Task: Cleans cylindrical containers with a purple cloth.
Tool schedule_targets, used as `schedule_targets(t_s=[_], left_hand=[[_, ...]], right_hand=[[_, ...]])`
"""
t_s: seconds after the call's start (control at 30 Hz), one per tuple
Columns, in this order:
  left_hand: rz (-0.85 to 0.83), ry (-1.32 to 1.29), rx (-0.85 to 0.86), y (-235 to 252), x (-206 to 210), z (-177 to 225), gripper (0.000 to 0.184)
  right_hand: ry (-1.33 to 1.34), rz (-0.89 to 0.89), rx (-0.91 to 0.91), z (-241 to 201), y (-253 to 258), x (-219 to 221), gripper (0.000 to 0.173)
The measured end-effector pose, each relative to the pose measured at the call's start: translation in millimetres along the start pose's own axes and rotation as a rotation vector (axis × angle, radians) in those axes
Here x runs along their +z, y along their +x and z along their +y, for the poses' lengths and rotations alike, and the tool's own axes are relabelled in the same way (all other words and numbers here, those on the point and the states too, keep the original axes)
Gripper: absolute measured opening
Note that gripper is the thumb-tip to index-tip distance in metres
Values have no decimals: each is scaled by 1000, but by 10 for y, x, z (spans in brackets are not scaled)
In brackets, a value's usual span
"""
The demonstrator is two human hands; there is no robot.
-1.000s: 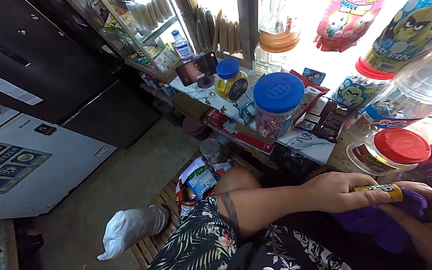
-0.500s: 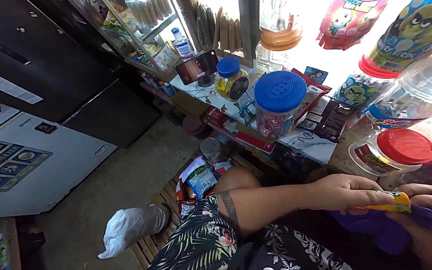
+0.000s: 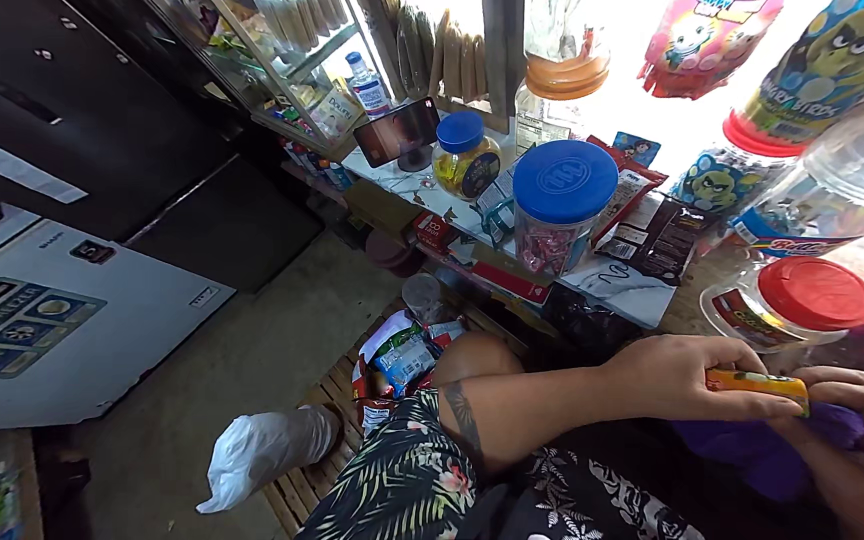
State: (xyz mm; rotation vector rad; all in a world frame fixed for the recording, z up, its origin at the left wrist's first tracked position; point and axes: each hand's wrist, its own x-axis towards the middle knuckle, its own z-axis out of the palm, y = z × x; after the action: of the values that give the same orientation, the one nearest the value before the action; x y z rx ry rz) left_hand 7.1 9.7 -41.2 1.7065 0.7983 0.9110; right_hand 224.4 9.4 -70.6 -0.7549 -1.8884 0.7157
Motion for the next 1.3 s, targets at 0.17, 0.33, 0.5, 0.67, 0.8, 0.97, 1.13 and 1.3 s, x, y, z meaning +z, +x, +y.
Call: schedule_targets(t_s=[0.17,0.33,0.5,0.67,0.8,0.97,1.13,1.3], left_hand=[[34,-127,-16,5,3,-33,26],[26,-286,-61,10,1,-22,20],[-24,-344,-113,22,-10,-6,18],[-41,-319,-224,25,-58,73,27],[-71,-427,-318,32,-34,-1,38],[-102,-560,-415,23,5,-97,48],[-151,-667,-538,26,29,-98,51],[-288,-734,-557,53,28,-156,42]], right_hand=[[-51,36,-28,-25,-10,62,22],[-65,56,-34,-73,-3,98,23],[-72,65,-57,-67,2,89,23],[-112,38,-71,-82,40,109,24],[-82,59,-8,-68,24,112,25],[-6,82,51,-7,-53,128,25],[21,70,-12,21,-78,122,24],[32,10,-52,-18,-66,96,27]])
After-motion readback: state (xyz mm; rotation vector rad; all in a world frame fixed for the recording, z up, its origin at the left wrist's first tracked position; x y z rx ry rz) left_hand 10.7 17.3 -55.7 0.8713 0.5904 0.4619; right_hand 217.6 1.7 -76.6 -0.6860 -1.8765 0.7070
